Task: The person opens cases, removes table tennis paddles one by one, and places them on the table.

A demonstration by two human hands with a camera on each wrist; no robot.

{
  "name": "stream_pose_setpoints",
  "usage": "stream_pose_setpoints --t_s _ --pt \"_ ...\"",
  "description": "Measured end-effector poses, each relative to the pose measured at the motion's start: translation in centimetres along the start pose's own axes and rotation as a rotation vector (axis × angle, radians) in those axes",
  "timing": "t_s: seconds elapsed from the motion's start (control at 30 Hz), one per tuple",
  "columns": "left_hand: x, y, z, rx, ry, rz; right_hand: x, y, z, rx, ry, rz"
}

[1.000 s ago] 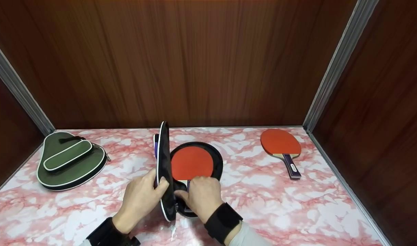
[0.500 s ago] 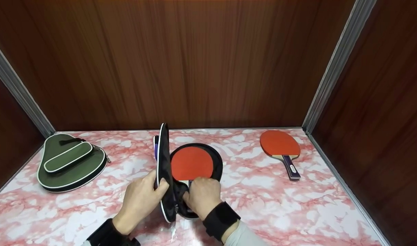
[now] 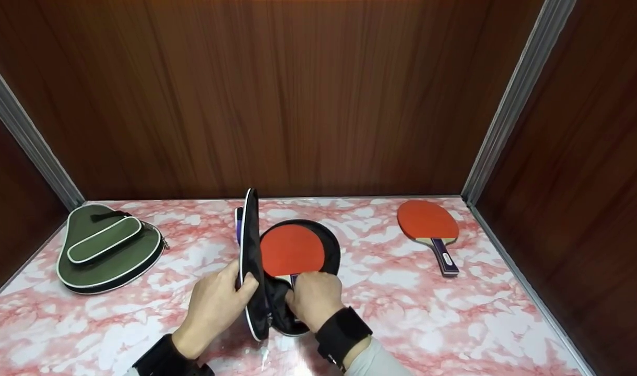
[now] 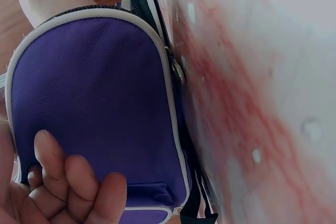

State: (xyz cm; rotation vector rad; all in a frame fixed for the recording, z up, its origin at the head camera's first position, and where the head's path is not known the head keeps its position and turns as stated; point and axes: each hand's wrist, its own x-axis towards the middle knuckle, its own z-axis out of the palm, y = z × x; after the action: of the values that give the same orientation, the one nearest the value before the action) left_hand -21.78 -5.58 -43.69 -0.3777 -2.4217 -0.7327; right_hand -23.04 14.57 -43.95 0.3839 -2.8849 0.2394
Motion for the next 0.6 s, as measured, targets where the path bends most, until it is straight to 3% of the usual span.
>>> stream_pose_setpoints --t_s 0.17,0.6 --pt "0.0 0.0 -0.1 0.003 -0.004 -0.002 0.2 0.6 -0.4 0.039 -0.073 0.058" --pt "0.0 0.0 0.0 -0.001 0.014 0.006 -0.3 2.9 -2.1 0.043 0.034 0.033"
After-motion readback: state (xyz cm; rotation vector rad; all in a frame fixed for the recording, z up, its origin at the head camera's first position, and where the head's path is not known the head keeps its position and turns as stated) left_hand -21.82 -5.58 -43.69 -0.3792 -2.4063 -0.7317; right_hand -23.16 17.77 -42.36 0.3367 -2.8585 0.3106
